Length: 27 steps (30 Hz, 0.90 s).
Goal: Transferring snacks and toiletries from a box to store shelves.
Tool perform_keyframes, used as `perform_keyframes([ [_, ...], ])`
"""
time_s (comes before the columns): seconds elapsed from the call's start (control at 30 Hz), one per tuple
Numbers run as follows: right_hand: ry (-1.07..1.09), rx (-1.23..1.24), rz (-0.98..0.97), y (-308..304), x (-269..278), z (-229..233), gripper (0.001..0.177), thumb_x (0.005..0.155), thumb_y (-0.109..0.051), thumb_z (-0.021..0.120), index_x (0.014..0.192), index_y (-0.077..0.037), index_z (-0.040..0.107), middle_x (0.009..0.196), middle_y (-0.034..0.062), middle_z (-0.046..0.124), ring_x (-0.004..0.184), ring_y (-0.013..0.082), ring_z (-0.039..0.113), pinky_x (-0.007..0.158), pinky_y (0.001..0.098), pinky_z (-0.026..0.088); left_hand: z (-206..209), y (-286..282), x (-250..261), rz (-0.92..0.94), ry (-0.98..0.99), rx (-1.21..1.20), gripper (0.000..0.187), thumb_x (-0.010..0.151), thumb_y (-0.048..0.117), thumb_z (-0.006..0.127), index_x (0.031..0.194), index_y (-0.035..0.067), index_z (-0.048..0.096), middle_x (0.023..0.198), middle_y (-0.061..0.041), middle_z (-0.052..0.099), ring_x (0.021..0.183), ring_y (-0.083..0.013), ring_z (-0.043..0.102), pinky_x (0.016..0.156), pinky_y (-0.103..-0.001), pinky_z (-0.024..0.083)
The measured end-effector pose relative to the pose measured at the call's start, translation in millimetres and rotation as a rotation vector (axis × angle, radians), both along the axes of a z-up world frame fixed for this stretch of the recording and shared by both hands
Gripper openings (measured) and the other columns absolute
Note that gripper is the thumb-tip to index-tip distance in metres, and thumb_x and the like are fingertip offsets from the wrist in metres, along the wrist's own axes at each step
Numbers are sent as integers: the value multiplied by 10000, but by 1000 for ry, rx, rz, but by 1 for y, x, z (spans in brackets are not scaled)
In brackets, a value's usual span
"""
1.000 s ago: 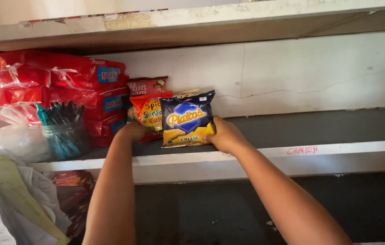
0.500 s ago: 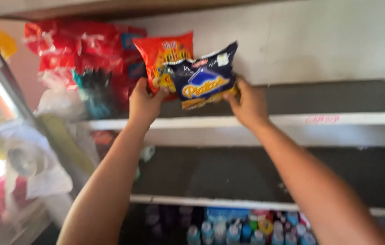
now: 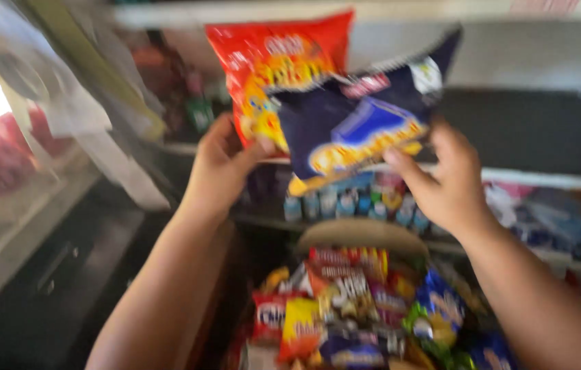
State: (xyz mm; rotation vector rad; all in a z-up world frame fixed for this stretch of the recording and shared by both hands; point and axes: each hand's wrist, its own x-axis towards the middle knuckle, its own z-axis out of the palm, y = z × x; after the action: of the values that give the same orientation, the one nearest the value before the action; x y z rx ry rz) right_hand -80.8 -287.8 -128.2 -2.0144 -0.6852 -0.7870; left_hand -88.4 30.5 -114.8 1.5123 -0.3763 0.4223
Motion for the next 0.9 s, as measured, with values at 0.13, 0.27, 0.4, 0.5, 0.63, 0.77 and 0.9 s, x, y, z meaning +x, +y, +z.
perform_keyframes([
  [0.13, 380, 135, 77, -36, -61, -80, 279, 961, -157, 730, 1201, -48, 639, 1160, 73, 736, 1087, 161, 681, 973, 321, 525, -77, -25, -57, -123, 237, -44, 394, 909, 70, 751, 1262, -23, 602, 1152, -74, 733, 1038, -131, 696, 966, -309, 563],
  [0.27, 719, 163, 72, -80, -100, -161, 281, 917, -197, 732, 1151, -59, 662, 1105, 67, 764, 1019, 157, 705, 912, 327, 561, -151, -56, -97, -201, 456, -86, 351, 910, 84, 756, 1213, -32, 620, 1109, -71, 744, 996, -116, 693, 899, -293, 572],
  [0.4, 897, 205, 83, -105, -126, -209, 391, 895, -206, 742, 1242, -43, 667, 1136, 93, 746, 1028, 167, 665, 913, 339, 528, -235, -82, -115, -168, 614, 8, 380, 915, 80, 772, 1228, -43, 597, 968, -69, 730, 856, -117, 669, 733, -290, 537],
  [0.5, 985, 128, 44, -120, -128, -250, 426, 890, -248, 748, 1251, -38, 668, 1112, 87, 776, 995, 181, 693, 882, 332, 544, -256, -100, -133, -185, 646, 66, 473, 913, 133, 767, 1302, 6, 531, 899, -66, 754, 817, -142, 701, 704, -295, 537],
  [0.63, 1082, -50, -50, -124, -134, -275, 553, 842, -433, 746, 1252, -65, 696, 1158, 101, 796, 1055, 241, 744, 978, 395, 554, -234, -116, -149, -77, 655, 408, 582, 879, 298, 771, 1360, 106, 506, 836, -86, 758, 778, -246, 740, 708, -366, 561],
  [0.77, 683, -365, -233, -123, -142, -292, 1005, 765, -592, 750, 1558, -93, 386, 1470, 201, 480, 1362, 414, 440, 1128, 610, 267, -213, -130, -162, 138, 665, 1066, 705, 861, 537, 706, 1461, 238, 486, 985, -149, 715, 949, -369, 691, 805, -492, 540],
  [0.9, 391, -541, -76, -119, -145, -299, 1035, 734, -580, 769, 1590, -196, 331, 1625, 310, 244, 1477, 499, 271, 1037, 724, 142, -222, -139, -175, 301, 360, 1234, 750, 830, 613, 696, 1463, 254, 515, 1386, -153, 547, 1313, -387, 489, 972, -600, 463],
])
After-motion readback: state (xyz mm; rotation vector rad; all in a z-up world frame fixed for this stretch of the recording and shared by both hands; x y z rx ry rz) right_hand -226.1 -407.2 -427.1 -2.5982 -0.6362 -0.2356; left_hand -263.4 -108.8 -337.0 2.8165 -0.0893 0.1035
